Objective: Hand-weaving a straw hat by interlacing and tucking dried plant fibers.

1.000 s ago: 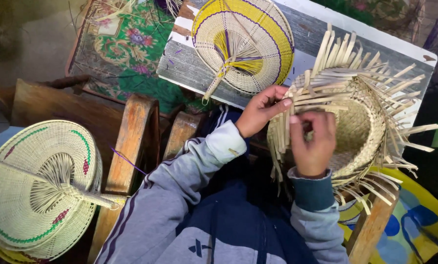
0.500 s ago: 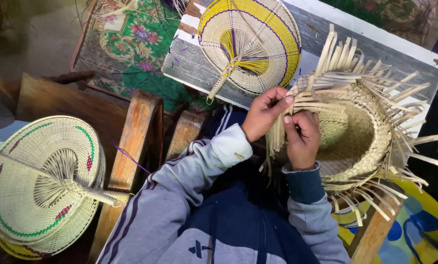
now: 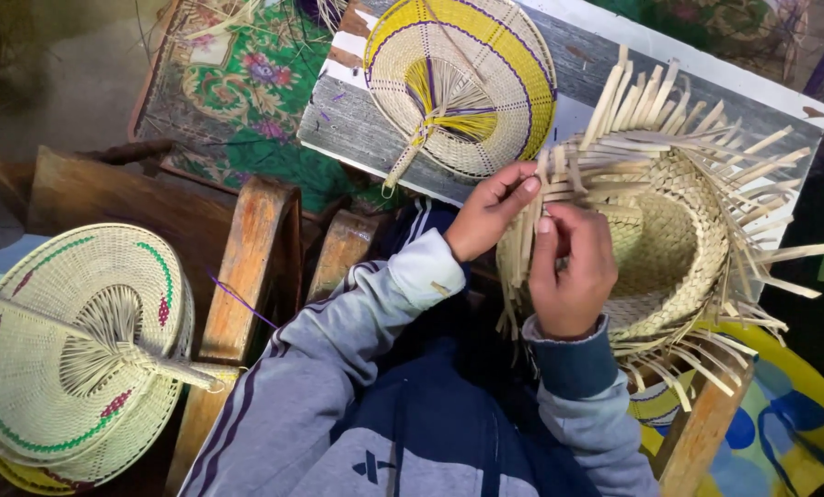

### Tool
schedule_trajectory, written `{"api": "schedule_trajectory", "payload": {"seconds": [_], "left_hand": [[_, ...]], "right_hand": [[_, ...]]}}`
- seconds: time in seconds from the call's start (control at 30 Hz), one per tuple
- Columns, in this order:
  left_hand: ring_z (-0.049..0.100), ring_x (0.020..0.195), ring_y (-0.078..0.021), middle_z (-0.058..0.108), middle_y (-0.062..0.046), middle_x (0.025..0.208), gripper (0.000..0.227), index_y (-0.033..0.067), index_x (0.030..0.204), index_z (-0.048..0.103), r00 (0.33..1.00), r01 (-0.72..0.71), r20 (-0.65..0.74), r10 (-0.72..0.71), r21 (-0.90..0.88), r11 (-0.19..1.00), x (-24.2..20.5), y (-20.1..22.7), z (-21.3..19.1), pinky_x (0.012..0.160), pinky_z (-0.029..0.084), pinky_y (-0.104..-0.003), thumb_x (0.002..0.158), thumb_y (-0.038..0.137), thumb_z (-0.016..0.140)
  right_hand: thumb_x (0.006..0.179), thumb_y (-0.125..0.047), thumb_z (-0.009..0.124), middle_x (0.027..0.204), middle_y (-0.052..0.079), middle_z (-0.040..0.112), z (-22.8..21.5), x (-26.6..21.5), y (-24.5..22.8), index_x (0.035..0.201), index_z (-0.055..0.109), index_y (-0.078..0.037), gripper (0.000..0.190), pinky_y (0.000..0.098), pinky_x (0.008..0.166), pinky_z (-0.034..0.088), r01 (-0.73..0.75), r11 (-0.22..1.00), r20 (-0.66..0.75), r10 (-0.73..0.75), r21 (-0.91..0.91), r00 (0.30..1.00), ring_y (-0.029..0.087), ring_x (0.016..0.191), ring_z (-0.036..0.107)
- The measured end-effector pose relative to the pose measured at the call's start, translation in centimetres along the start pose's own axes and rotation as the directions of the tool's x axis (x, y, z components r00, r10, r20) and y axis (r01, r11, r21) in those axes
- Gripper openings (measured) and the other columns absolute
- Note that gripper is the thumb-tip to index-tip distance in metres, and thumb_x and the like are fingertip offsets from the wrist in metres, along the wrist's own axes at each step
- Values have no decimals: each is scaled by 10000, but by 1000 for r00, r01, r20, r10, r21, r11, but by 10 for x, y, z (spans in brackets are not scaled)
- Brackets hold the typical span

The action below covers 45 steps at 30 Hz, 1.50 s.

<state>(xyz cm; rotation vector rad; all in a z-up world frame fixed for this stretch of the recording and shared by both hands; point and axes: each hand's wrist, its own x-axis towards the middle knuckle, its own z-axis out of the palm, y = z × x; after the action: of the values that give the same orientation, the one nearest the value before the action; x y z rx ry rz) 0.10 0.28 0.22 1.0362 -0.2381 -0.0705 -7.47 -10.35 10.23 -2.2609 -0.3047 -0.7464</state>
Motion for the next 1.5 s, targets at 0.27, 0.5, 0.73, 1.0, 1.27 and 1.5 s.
{"api": "schedule_trajectory", "payload": {"seconds": [0.27, 0.5, 0.73, 1.0, 1.27, 1.5], "left_hand": [[586, 1024, -64, 684, -1, 1029, 254, 71, 1307, 630, 995, -48, 87, 48, 4, 999, -4, -1, 5, 978, 507, -315, 1056, 101, 602], [560, 1103, -94, 689, -55, 1121, 334, 45, 1369, 606, 993, -95, 77, 94, 16, 995, -5, -20, -4, 1057, 478, -387, 1035, 47, 617], [580, 996, -70, 678, -22, 1002, 249, 65, 1294, 659, 998, -8, 56, 10, -42, 999, -2, -5, 4, 916, 535, -305, 1067, 152, 604], [597, 916, -58, 685, -24, 944, 196, 57, 1200, 703, 999, 50, -9, -51, -53, 997, -2, 4, 5, 819, 539, -268, 1028, 144, 667], [653, 783, -57, 705, -15, 852, 164, 67, 1085, 745, 966, 210, -131, -224, -115, 971, 8, -2, -18, 707, 543, -225, 985, 175, 673], [615, 546, -129, 686, -125, 719, 174, 17, 1003, 673, 978, 152, -142, -153, -19, 988, -11, -34, -15, 565, 505, -271, 985, 188, 699]], "right_hand": [[966, 6, 724, 911, 246, 716, 3, 21, -8, 1303, 632, 24, 350, 479, 633, 527, -175, 985, 106, 173, 6, 979, 417, 728, 662], [986, -110, 744, 792, 166, 709, -2, 25, -6, 1114, 735, -76, 132, 359, 528, 492, -325, 945, 208, 311, 36, 928, 252, 577, 647], [1073, -219, 531, 936, 207, 708, 0, 3, -22, 1138, 575, -31, 204, 253, 334, 508, -708, 395, 459, 558, 586, 691, 144, 487, 599], [1052, -177, 592, 911, 251, 712, 4, 2, 20, 1093, 451, -55, 191, 320, 295, 523, -756, 248, 510, 609, 605, 608, 214, 461, 607], [984, -56, 650, 899, 292, 709, 14, 2, 43, 1176, 483, -13, 258, 378, 403, 618, -788, 249, 573, 570, 563, 590, 278, 540, 684], [1013, -163, 681, 783, 223, 715, 27, -12, 58, 1084, 589, -13, 189, 334, 447, 635, -806, 365, 559, 584, 467, 588, 241, 553, 716]]}}
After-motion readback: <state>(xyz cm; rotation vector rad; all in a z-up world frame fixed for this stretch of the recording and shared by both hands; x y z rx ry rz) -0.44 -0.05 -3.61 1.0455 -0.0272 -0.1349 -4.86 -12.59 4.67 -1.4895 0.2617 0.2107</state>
